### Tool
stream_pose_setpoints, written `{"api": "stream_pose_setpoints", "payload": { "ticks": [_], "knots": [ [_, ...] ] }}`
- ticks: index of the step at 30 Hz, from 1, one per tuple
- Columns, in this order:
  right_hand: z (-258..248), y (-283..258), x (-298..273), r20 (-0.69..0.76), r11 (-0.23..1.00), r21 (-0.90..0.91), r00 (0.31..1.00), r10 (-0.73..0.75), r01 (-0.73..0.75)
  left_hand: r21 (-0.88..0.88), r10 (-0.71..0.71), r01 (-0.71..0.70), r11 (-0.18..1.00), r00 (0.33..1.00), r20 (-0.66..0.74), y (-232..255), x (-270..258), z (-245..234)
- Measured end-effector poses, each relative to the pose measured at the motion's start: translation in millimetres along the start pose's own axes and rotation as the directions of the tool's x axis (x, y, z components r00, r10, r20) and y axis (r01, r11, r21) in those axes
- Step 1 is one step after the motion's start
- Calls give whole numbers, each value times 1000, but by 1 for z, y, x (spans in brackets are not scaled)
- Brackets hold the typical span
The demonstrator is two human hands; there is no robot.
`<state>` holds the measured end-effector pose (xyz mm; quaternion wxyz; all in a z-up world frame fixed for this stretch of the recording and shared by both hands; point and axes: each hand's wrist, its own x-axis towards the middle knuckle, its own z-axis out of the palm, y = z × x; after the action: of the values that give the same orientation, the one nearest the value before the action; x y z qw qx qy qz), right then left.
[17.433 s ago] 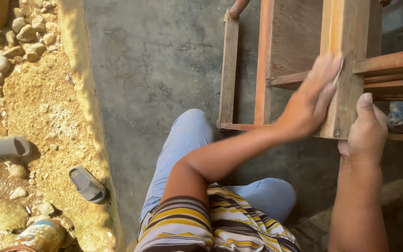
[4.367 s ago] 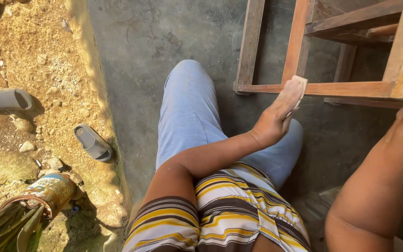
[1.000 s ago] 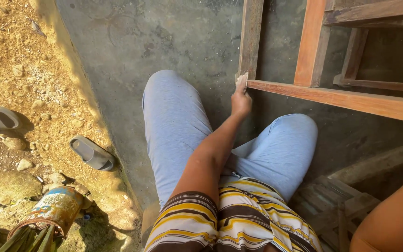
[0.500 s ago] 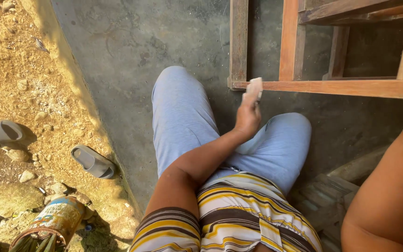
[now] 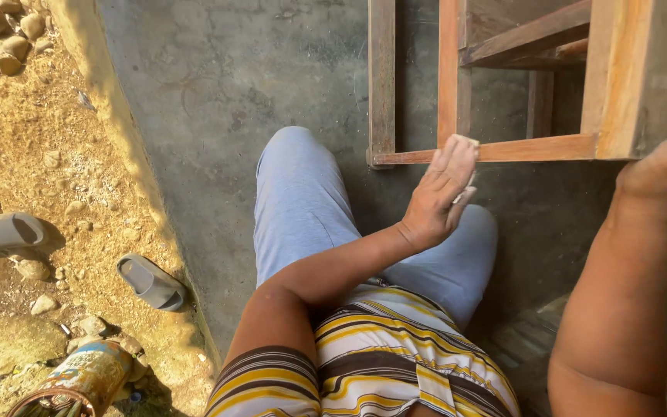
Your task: Sanding a wooden chair frame with sandpaper to smooth the surface.
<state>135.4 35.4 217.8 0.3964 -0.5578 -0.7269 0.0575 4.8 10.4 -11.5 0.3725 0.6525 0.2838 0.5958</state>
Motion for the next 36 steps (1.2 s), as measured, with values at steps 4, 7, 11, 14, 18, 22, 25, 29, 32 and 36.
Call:
{"api": "stream_pose_setpoints", "payload": {
  "ticks": [4,7,11,14,18,22,25,29,32,36],
  "knots": [
    [2,7,-4,-15,995,-95,1000,-23,22,-76,226,-218,973,967,119,33,70,11],
    [-2,-23,8,93,994,-96,994,65,-56,-97,223,-214,972,971,90,41,80,11],
    [-3,-21,17,187,986,155,982,29,-59,21,177,-184,983,968,180,13,24,-5],
    [0,-22,19,115,993,102,993,41,-53,32,122,-130,991,975,186,1,30,-15],
    [-1,-13,8,111,998,36,993,51,-55,-136,-8,-6,991,995,-103,57,80,-2],
    [-2,-10,9,121,992,91,990,71,-82,-189,-41,52,981,997,62,98,75,17],
    [1,-15,13,130,995,79,990,52,-62,-335,-135,144,931,990,51,77,129,24],
    [8,-13,6,66,990,138,997,-47,38,-440,-226,128,889,958,-176,67,192,4],
    [5,-3,2,38,985,166,999,33,-39,-405,-273,214,889,958,-93,65,128,4],
    [2,2,0,35,998,56,999,-9,7,-73,-125,144,987,968,218,2,29,-32]
  ]
}}
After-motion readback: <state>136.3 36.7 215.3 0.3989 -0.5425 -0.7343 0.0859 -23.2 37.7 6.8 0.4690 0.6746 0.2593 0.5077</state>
